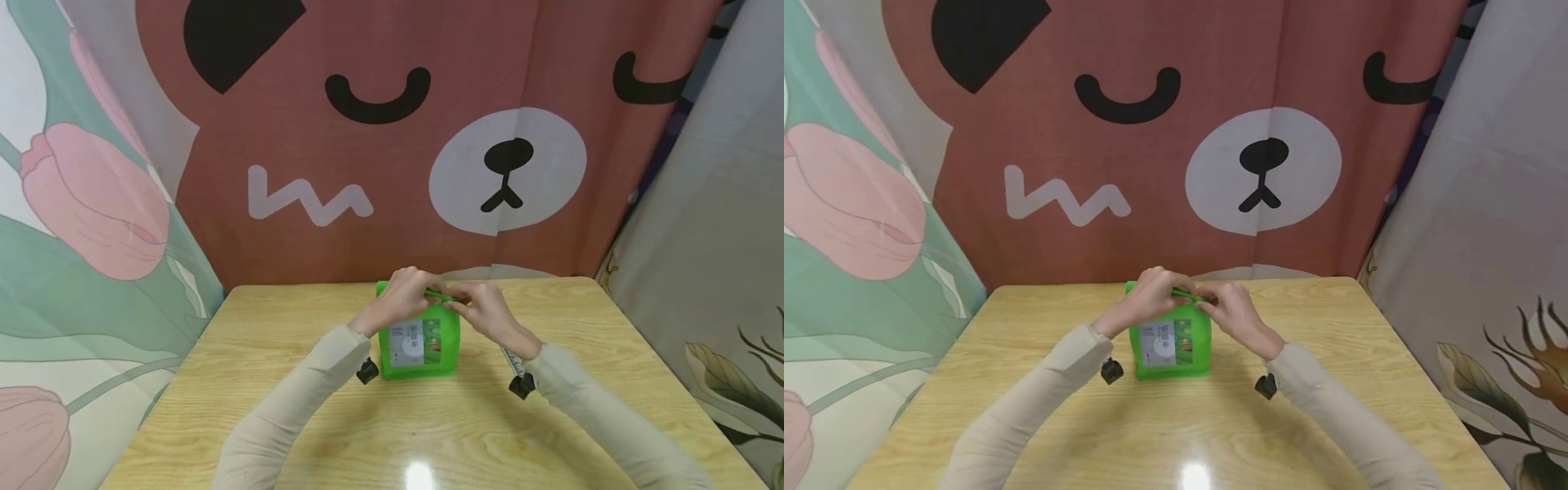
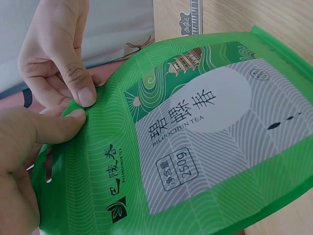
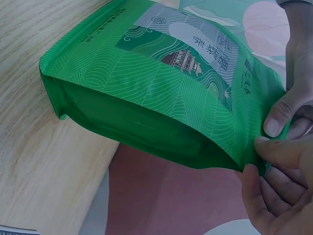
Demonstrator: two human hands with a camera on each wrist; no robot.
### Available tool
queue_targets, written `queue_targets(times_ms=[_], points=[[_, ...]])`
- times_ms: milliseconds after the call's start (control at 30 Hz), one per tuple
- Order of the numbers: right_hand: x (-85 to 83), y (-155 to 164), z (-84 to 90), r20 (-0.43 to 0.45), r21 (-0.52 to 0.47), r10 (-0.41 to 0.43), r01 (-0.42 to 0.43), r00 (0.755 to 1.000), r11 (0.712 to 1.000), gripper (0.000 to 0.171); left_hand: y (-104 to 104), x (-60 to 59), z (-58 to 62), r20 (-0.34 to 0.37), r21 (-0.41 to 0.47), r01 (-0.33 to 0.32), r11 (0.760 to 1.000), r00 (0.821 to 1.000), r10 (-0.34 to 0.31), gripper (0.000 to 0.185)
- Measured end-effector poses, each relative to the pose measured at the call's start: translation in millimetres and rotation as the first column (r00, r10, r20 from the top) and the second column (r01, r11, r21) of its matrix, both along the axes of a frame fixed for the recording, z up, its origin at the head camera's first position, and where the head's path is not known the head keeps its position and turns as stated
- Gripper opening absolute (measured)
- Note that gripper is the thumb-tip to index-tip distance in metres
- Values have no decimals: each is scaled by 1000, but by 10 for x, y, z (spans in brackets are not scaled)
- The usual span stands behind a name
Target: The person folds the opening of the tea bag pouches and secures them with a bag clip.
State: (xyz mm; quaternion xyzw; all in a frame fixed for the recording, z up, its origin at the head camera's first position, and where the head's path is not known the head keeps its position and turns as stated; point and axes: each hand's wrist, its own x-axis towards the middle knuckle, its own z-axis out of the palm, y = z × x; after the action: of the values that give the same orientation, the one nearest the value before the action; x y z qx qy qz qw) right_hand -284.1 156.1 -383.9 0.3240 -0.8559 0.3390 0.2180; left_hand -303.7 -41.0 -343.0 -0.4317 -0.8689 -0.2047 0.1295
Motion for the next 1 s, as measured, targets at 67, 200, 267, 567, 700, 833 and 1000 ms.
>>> queue_targets(times_ms=[67, 200, 267, 567, 700, 833, 1000], points=[[-3, -6, 2, -7, 2, 2, -2, 1000, 1000, 13, -5, 3, 6, -5, -4, -4, 1000, 1000, 4, 16], [-19, -7, 8, -30, -5, 11, -11, 999, 1000, 14, -22, 5, 24, -5, -21, 9, 1000, 1000, -9, 15], [-24, -5, 14, -37, -9, 16, -17, 999, 1000, 13, -31, 15, 48, -1, -38, 13, 999, 1000, -13, 12], [-16, 0, 3, -66, -39, 28, -31, 997, 999, 12, -37, 37, 90, -36, -134, 13, 991, 999, -18, 16], [-21, -17, -34, -84, -68, 24, -30, 996, 997, 14, -37, 15, 58, -92, -145, 31, 989, 995, -44, 17], [-26, -48, -74, -89, -72, 21, -27, 996, 997, 13, -36, 5, 35, -146, -148, 33, 988, 988, -55, 15], [-17, -73, -51, -68, -25, 13, -15, 998, 1000, 14, -31, -4, 22, -195, -163, 19, 986, 979, -51, 13]])
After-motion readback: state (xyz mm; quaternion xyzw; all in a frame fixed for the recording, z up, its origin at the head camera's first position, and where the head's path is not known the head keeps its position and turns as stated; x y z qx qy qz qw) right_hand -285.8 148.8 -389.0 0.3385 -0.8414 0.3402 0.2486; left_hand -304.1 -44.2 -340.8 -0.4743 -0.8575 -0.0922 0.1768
